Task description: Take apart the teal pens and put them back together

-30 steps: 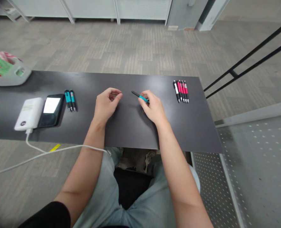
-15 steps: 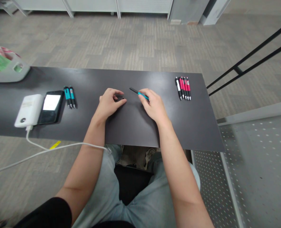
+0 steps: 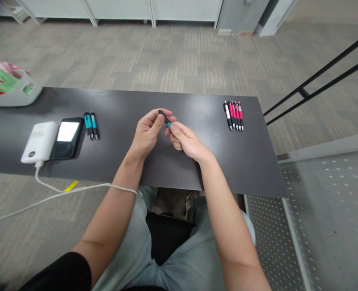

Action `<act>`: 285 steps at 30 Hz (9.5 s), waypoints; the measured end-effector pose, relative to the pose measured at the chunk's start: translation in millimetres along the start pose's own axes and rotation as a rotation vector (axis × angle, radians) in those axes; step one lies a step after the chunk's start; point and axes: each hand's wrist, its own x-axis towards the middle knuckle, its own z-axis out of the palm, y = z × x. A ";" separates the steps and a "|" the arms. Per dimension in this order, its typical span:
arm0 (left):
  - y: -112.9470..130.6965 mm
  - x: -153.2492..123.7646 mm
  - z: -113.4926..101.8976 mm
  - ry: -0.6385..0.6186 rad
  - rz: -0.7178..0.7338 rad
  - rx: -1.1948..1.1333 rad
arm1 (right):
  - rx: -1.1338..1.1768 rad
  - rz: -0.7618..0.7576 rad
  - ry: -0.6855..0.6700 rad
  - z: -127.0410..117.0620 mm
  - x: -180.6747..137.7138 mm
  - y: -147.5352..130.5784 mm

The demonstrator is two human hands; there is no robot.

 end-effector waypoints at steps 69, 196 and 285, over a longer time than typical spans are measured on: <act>-15.0 4.7 11.6 0.314 0.086 0.016 | -0.616 -0.402 0.368 -1.3 11.3 9.1; -3.7 3.5 -22.3 -0.129 0.072 1.173 | -0.912 -0.196 0.472 -46.1 -5.1 -2.3; 9.1 -5.5 -30.9 -0.206 0.055 1.172 | -0.882 -0.190 0.344 -45.9 -2.2 -4.1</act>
